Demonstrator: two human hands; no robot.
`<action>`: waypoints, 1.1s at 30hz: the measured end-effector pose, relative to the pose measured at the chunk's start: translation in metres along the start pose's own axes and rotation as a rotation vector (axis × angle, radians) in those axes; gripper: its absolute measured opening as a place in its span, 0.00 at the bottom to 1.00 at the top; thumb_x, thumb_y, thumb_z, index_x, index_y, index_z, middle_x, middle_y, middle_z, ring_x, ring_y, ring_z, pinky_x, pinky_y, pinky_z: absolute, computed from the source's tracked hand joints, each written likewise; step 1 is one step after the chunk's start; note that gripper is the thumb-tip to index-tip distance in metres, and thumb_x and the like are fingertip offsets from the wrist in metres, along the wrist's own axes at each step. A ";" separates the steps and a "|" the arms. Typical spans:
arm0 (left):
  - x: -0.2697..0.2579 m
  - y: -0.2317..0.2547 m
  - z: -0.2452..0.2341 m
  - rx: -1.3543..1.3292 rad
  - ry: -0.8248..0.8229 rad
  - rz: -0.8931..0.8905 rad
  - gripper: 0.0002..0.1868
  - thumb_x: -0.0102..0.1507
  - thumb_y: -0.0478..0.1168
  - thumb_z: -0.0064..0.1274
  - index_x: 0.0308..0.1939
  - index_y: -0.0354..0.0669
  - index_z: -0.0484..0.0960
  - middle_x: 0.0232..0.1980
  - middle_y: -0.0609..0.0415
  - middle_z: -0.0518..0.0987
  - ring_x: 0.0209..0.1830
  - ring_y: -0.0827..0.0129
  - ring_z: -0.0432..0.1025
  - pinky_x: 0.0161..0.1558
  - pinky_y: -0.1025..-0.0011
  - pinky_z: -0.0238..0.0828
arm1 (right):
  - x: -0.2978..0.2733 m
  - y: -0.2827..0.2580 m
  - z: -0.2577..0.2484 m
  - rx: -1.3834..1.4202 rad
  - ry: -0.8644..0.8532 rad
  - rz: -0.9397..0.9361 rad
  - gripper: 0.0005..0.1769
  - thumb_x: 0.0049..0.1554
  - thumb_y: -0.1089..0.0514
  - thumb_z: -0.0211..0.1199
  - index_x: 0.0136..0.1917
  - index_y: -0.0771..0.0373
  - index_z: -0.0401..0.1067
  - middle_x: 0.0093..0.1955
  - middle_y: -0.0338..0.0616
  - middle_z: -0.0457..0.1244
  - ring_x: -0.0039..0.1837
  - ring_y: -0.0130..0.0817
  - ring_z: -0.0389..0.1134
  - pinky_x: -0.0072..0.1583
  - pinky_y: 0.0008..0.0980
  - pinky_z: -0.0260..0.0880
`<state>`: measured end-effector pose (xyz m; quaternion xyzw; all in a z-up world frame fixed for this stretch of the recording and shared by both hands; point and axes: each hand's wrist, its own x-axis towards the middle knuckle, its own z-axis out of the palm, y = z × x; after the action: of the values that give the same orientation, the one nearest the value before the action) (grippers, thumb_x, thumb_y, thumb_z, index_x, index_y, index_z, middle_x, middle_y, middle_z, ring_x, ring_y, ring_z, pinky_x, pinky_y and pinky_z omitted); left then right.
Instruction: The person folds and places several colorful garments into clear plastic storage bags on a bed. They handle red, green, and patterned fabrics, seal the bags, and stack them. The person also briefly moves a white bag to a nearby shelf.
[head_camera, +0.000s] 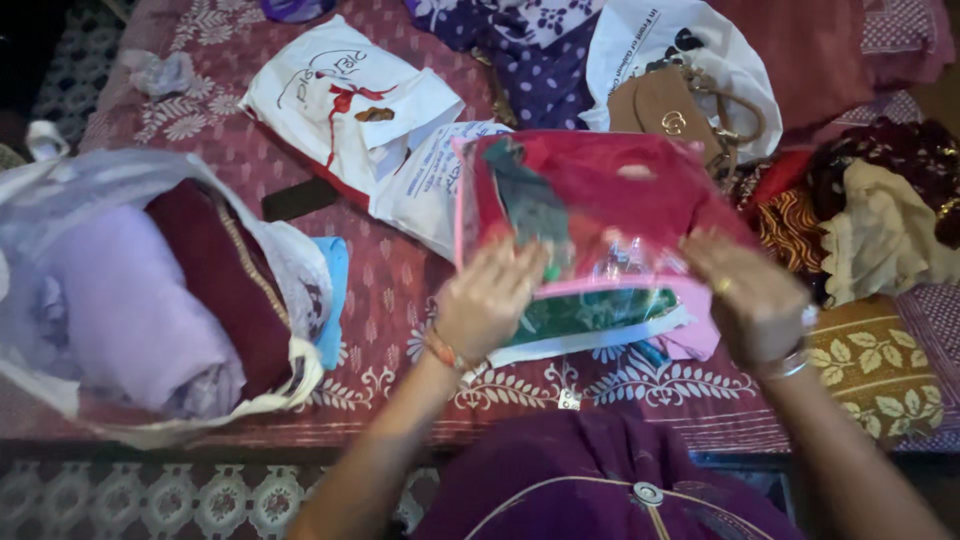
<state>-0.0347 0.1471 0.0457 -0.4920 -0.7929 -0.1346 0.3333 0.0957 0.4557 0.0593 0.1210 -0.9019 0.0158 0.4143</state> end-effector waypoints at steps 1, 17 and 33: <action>-0.014 0.012 0.020 -0.054 -0.062 -0.052 0.21 0.72 0.42 0.51 0.70 0.48 0.76 0.70 0.55 0.78 0.70 0.63 0.72 0.73 0.63 0.70 | -0.024 0.001 0.013 0.070 -0.098 0.074 0.13 0.69 0.64 0.59 0.63 0.54 0.78 0.56 0.46 0.73 0.56 0.38 0.77 0.53 0.33 0.77; -0.002 0.025 0.187 -0.239 -0.494 -0.502 0.40 0.71 0.61 0.34 0.81 0.44 0.51 0.85 0.50 0.47 0.86 0.57 0.42 0.80 0.48 0.36 | -0.047 0.040 0.151 0.203 -0.480 0.482 0.32 0.66 0.48 0.55 0.79 0.59 0.59 0.80 0.55 0.56 0.82 0.58 0.51 0.80 0.59 0.44; 0.009 -0.003 0.282 -0.168 -0.881 -0.575 0.46 0.65 0.69 0.38 0.82 0.58 0.46 0.85 0.55 0.37 0.84 0.45 0.27 0.68 0.22 0.23 | -0.092 0.065 0.285 0.063 -0.752 0.468 0.42 0.60 0.31 0.47 0.84 0.43 0.49 0.88 0.45 0.38 0.86 0.57 0.35 0.74 0.78 0.26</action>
<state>-0.1519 0.3048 -0.1567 -0.2899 -0.9471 -0.0642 -0.1222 -0.0732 0.5005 -0.1920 -0.0764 -0.9921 0.0914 0.0390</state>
